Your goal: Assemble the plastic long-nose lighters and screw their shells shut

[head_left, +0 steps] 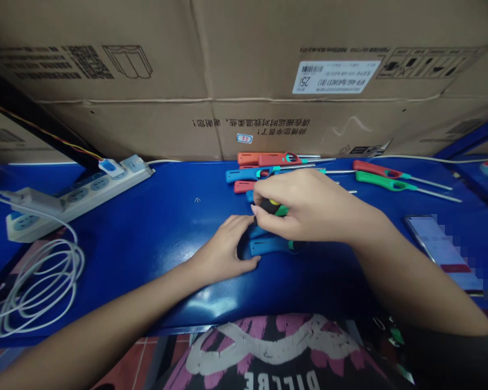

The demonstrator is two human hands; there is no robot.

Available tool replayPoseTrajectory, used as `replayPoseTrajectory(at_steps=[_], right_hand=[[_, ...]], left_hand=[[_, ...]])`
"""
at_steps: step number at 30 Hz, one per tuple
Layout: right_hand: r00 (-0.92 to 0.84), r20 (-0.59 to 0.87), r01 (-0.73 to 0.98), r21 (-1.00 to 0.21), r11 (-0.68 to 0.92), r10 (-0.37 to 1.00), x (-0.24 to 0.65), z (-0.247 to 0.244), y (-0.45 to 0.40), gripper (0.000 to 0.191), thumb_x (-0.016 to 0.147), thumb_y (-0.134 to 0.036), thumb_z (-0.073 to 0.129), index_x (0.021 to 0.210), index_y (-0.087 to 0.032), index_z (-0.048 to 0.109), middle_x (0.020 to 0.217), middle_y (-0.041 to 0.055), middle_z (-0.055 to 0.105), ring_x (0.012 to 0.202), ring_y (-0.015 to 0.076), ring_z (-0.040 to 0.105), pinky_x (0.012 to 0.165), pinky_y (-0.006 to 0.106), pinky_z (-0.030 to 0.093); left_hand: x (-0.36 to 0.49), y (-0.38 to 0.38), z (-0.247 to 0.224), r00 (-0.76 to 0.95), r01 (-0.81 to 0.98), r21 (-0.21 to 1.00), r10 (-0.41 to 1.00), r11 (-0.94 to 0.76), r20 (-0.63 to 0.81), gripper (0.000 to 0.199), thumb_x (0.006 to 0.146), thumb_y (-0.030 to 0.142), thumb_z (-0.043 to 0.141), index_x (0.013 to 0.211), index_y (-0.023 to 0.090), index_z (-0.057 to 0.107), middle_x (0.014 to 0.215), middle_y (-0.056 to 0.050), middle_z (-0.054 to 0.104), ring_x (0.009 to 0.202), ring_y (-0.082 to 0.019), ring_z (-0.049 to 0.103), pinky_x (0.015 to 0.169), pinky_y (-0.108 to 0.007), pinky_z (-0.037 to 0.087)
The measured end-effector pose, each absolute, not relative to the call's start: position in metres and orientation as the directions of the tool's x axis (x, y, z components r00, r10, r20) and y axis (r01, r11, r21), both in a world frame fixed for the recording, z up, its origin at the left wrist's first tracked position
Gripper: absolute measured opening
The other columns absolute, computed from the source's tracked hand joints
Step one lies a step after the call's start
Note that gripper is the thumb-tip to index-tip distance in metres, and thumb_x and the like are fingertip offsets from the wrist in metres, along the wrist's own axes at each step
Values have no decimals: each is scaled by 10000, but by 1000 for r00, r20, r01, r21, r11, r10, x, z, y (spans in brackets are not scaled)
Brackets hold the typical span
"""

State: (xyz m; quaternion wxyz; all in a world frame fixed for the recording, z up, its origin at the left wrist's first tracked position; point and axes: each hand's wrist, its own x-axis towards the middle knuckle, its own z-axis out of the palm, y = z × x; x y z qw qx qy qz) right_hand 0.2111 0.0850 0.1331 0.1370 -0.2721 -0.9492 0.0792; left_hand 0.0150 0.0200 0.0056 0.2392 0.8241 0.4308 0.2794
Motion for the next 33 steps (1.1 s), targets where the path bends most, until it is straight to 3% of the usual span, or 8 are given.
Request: replayPoseTrajectory(at_steps=[16,22,27,33], right_hand=[[-771,220,556,-224,800,597,209,133,85,147,893,-265,529,790,-179,588,764,18,684,654,143,555,583,302,243],[-754,247,585,-172,793,609,202,128,78,169,950,-291,490,917,-179,612,849,33,739,701,164,622,573,303,230],[-761,284,582,-100,807,583,199,125,74,214,952,-298,459,866,-185,618,746,22,723,591,153,561,549,313,191],[-741,288,614,-73,786,606,197,124,74,263,975,-332,445,889,-179,641,762,37,726,604,161,557,548,312,177]], left_hand=[[14,21,7,479,565,658,847,-498,230,720,740,261,770,1393,186,475,1365,-138,602,1274,-344,550,1119,-567,451],[14,22,5,480,540,668,840,-511,254,701,758,288,760,1393,193,480,1338,-133,618,1246,-346,570,1098,-565,456],[14,21,3,482,536,657,831,-530,277,651,766,299,752,1357,184,503,1300,-127,634,1200,-338,589,1067,-544,477],[11,22,10,511,510,672,818,-537,266,726,770,341,769,1415,190,471,1375,-140,603,1251,-347,575,1100,-547,459]])
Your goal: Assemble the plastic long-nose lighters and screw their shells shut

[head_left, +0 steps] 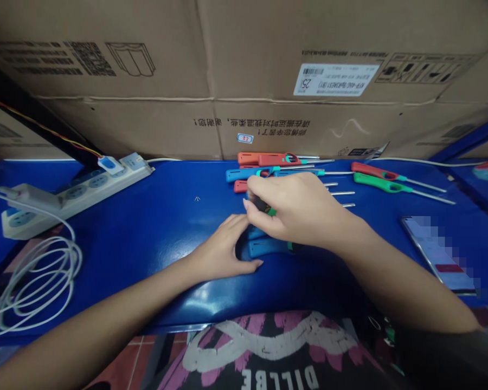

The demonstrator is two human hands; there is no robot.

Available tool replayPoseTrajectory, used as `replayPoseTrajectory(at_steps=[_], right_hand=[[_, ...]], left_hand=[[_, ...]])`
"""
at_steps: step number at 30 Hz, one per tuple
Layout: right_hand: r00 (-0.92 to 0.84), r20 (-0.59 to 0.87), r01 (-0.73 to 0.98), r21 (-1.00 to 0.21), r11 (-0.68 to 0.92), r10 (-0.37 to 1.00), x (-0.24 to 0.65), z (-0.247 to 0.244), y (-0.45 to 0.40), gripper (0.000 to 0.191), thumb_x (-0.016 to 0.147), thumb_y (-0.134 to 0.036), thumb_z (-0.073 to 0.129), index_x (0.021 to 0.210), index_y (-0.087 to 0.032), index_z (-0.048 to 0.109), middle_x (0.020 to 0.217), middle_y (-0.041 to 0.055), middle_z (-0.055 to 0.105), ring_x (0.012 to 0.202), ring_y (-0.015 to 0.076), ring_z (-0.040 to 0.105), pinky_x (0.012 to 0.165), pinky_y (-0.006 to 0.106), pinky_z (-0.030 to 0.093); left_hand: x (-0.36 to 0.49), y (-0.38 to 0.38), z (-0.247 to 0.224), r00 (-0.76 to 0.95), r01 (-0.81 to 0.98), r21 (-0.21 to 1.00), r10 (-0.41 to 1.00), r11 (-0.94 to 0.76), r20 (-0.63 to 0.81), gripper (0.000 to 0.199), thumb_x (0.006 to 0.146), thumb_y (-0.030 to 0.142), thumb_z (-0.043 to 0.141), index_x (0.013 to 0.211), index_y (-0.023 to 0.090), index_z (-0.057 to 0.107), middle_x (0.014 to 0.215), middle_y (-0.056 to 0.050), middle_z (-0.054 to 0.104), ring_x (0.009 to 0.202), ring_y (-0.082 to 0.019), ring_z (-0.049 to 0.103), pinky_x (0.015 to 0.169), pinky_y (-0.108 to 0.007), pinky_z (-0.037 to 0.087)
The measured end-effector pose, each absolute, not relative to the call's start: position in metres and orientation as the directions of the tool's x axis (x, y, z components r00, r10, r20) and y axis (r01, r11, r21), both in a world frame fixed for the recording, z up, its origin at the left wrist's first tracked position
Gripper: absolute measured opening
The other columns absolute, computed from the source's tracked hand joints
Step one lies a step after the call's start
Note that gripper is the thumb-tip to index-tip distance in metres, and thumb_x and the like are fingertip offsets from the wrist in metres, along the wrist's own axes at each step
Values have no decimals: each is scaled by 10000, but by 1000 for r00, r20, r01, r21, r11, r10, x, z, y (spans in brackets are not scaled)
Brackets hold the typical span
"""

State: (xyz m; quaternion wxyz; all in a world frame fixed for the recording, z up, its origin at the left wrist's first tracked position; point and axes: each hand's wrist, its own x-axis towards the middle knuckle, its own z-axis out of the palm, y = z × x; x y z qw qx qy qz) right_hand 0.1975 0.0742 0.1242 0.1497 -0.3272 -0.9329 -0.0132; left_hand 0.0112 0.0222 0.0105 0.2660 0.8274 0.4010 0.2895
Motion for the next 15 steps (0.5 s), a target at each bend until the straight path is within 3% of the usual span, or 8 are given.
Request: replayPoseTrajectory(at_steps=[4,10,15], right_hand=[[-698,279,680,-29,732,660,194,121,72,430,1010,-495,416,904,-163,668,738,70,726,602,187,574,547,310,178],[-664,277,706,-73,704,695,187,115,69,402,1008,-469,442,896,-167,683,731,66,728,615,189,608,556,304,182],[-545,345,806,-37,591,764,184,112,69,545,979,-634,438,848,-165,682,605,55,644,559,189,568,541,305,133]], left_hand=[[4,26,13,516,504,674,814,-539,265,607,785,196,641,1379,189,517,1351,-135,628,1205,-324,618,1035,-508,522],[-1,33,6,527,507,648,799,-569,290,348,841,144,587,1186,178,617,1084,-103,721,1134,-296,661,996,-475,554],[-3,38,1,552,474,658,780,-585,296,360,918,246,662,1270,196,602,1269,-119,692,1230,-291,636,1060,-492,522]])
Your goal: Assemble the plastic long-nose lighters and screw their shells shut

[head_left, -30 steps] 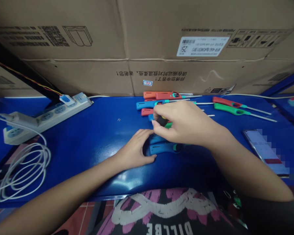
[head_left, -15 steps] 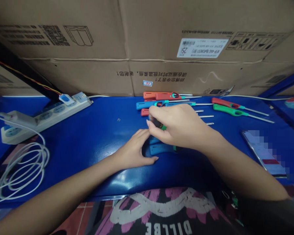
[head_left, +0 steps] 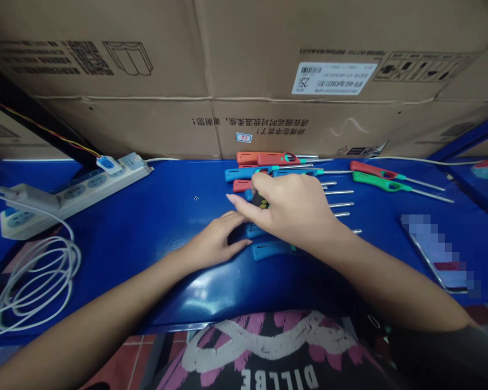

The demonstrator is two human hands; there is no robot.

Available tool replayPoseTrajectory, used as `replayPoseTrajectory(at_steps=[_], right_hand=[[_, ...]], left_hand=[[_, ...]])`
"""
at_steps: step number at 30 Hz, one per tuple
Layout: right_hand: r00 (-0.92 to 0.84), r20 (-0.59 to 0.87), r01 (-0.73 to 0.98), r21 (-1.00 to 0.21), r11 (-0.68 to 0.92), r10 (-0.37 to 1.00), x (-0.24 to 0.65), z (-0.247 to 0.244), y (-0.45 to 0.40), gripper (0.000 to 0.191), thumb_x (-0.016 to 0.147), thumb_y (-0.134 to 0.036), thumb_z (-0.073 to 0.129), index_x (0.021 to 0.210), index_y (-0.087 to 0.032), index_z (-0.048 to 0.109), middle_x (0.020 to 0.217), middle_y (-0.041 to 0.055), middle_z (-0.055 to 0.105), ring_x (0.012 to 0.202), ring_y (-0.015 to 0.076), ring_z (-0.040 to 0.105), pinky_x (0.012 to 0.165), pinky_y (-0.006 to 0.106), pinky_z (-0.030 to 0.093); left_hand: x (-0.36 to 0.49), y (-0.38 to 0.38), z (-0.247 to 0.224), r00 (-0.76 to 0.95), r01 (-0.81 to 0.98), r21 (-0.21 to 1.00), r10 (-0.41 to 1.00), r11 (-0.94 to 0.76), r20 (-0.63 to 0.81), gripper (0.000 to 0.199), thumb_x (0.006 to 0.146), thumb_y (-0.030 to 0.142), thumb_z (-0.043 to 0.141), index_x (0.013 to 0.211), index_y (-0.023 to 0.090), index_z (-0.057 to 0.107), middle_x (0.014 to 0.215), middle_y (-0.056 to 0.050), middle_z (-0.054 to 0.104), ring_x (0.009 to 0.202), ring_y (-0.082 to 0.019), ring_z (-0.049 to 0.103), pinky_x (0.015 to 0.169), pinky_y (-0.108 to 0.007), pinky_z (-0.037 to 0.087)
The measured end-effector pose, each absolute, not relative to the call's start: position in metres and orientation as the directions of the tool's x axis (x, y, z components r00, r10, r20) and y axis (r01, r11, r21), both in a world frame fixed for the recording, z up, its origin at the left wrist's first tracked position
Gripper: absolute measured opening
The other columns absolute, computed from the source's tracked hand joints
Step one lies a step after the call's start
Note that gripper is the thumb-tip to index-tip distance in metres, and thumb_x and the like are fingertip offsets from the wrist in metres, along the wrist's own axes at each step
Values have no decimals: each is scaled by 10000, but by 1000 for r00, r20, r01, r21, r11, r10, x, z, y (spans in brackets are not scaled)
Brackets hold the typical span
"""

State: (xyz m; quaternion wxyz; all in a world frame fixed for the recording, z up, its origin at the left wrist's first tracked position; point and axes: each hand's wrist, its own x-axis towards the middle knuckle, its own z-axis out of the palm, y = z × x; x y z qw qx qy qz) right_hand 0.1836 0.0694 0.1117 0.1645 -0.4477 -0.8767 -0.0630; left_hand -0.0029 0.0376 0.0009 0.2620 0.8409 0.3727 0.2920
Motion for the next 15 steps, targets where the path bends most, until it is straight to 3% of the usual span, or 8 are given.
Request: replayPoseTrajectory(at_steps=[3,6,9,10,13,15], right_hand=[[-610,333,742,-78,666,719,185,113,69,535,1009,-613,397,897,-168,673,658,45,657,586,187,569,543,306,166],[-797,261,527,-137,839,544,187,119,65,306,1042,-349,407,1062,-162,647,892,54,702,725,183,605,562,306,235],[-862,233,430,-133,893,450,188,126,61,300,982,-202,422,1221,-130,587,1134,110,665,847,193,607,589,311,284],[-858,236,442,-117,889,457,188,127,60,294,969,-210,429,1193,-123,598,1122,117,665,854,201,605,600,316,292],[-821,223,527,-54,848,525,187,128,63,332,995,-365,405,956,-141,647,819,85,678,753,224,601,600,335,278],[-809,197,557,-42,829,554,188,128,65,386,1023,-392,364,944,-145,650,738,68,667,719,225,608,598,334,281]], left_hand=[[-1,38,0,533,473,674,793,-568,294,295,938,272,656,1221,193,629,1275,-120,693,1216,-291,645,1045,-487,534],[2,36,3,508,480,684,810,-549,294,238,958,249,592,1181,182,636,1247,-121,693,1155,-281,665,985,-453,571],[4,35,3,502,487,678,812,-550,298,192,944,202,549,1109,171,642,1159,-114,698,1104,-265,665,951,-421,584],[4,35,2,506,491,674,811,-552,295,179,935,193,549,1086,167,642,1127,-112,699,1081,-262,666,937,-418,587],[3,34,-1,519,504,656,804,-562,290,164,932,203,560,1071,154,634,1069,-115,706,1005,-256,678,886,-419,596],[2,34,-1,531,498,642,790,-583,305,188,949,223,562,1112,157,626,1097,-118,709,1019,-260,678,897,-429,589]])
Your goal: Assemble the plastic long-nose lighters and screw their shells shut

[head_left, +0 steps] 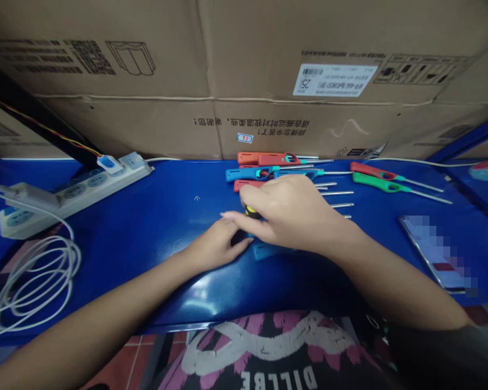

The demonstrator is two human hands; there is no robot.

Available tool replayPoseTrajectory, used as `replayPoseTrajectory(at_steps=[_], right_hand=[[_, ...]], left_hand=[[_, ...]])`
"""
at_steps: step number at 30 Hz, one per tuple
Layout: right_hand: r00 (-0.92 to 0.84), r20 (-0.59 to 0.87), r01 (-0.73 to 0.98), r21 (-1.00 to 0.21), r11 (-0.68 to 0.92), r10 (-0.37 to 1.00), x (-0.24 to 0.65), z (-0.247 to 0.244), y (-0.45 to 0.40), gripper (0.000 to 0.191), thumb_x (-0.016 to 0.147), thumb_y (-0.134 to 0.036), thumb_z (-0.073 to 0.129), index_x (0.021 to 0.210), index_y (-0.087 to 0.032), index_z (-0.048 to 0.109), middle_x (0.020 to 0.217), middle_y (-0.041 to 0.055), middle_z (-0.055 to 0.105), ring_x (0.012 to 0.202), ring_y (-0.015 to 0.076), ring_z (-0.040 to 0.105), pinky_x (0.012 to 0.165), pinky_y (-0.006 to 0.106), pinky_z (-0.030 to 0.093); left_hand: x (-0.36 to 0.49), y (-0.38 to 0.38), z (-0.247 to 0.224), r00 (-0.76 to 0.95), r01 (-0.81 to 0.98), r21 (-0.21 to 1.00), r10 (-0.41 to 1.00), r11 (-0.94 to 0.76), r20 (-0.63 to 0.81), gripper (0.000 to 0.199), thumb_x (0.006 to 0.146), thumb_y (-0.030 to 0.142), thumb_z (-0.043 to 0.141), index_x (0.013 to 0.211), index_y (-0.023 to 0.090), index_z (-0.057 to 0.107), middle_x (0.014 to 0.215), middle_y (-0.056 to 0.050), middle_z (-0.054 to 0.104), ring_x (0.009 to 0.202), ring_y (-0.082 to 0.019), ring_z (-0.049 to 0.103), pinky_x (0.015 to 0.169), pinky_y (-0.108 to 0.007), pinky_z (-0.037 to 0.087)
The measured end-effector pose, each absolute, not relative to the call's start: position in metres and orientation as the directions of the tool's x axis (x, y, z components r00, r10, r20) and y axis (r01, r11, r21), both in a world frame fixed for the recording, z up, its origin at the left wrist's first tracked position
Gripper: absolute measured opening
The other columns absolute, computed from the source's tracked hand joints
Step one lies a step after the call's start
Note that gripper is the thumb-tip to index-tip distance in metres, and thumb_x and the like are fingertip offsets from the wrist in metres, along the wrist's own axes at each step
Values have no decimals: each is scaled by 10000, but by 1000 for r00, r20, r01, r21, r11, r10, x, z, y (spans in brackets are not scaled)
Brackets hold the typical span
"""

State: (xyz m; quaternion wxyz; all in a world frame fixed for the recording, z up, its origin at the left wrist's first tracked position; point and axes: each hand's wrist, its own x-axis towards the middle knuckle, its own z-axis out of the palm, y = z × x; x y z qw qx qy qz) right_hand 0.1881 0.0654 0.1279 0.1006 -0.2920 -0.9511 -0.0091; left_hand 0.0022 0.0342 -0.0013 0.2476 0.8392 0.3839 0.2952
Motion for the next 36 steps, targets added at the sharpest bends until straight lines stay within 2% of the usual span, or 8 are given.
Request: replayPoseTrajectory(at_steps=[4,9,12,16,20,23,34,36], right_hand=[[-817,218,530,-82,844,534,192,131,68,280,975,-242,425,1136,-120,620,1086,124,701,954,240,638,667,323,359],[-790,200,588,-22,809,579,195,131,71,365,1049,-374,358,1057,-143,640,895,95,702,834,245,635,642,337,349],[-823,220,525,-59,849,524,196,130,74,292,1004,-259,393,1144,-124,611,1051,124,696,985,262,626,678,330,369],[-805,222,559,-25,829,550,198,129,76,341,1025,-353,388,1046,-123,639,879,97,705,834,246,642,640,330,341],[-832,274,486,-58,872,482,200,127,79,269,963,-289,454,1075,-129,639,1020,100,720,904,235,645,633,325,327],[-800,306,535,-25,844,516,199,125,80,310,994,-356,434,966,-148,662,913,69,736,785,216,642,592,337,278],[-767,269,597,-31,801,582,198,130,77,279,975,-295,443,1098,-128,629,1042,106,719,831,219,636,571,325,264],[-726,251,657,-19,753,640,198,131,77,307,993,-351,433,1033,-128,641,933,98,726,746,213,621,562,328,248]], left_hand=[[3,34,1,542,491,630,777,-602,319,180,959,239,574,1115,165,623,1088,-104,712,1040,-256,673,934,-428,578],[2,34,-1,554,496,586,753,-640,354,312,963,226,584,1268,161,575,1263,-136,674,1174,-272,639,1010,-450,546],[2,35,-3,544,497,565,744,-658,387,257,959,233,590,1203,152,594,1148,-127,705,1075,-262,668,944,-429,572],[2,35,-3,536,491,562,740,-665,406,313,951,230,604,1253,154,575,1189,-134,696,1111,-271,659,970,-448,556],[3,35,-3,510,493,610,774,-620,374,211,935,233,623,1132,157,620,1078,-106,714,1003,-253,674,903,-424,572],[2,36,-5,473,516,631,807,-579,354,233,913,239,657,1129,158,629,1075,-105,719,1009,-257,677,882,-413,571],[3,35,0,464,514,642,814,-569,349,260,900,227,666,1154,182,627,1076,-81,730,995,-238,683,889,-398,574],[3,35,0,472,519,636,812,-571,344,250,907,231,662,1149,178,629,1090,-89,726,1008,-238,680,902,-404,573]])
